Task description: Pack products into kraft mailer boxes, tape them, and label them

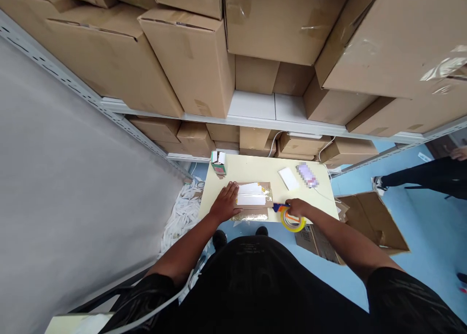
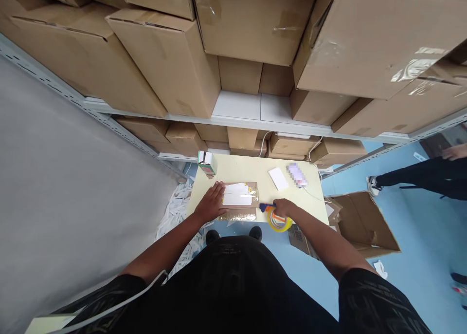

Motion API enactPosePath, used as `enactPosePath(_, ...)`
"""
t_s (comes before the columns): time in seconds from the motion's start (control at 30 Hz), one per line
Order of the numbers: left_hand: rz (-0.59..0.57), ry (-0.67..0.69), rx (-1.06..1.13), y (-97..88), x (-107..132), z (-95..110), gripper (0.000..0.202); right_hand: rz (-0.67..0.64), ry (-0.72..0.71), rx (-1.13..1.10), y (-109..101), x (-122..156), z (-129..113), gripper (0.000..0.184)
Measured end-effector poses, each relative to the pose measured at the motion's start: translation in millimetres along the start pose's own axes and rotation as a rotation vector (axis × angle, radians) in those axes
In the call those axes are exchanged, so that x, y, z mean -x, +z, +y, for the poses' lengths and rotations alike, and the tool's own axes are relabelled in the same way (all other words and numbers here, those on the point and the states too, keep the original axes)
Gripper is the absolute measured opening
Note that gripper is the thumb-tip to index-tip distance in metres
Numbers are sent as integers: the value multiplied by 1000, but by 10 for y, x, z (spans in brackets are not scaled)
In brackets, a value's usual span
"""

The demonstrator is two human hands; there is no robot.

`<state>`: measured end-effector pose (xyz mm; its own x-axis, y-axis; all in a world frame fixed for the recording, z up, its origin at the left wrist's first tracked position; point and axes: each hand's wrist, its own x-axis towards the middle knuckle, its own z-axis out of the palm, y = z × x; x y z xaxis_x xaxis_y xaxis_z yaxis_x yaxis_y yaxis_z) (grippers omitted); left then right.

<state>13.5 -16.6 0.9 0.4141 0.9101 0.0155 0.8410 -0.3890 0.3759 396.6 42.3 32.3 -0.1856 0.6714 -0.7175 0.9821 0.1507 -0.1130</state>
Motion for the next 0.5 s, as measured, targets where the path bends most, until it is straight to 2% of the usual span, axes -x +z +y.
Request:
enactPosePath(0.13,0,4,53,-22,12,-10,96,81,91,-60,429,229,114,43)
enactPosePath(0.23,63,-60,189,-31,-9,-6,72,193,193,-275,661,285,165,52)
enactPosePath(0.3,169,-189,292,-29,-39,22,63,257,257,-415,731,223,179,56)
enactPosePath(0.37,248,-362,384,-18,-70,61,66,282,279,-437,739,115,186,54)
enactPosePath(0.43,235,-506,464,-1,-88,95,72,286,271,-404,710,7,193,49)
enactPosePath(0.5,159,-579,507,8,-83,113,71,294,280,-369,669,-63,197,47)
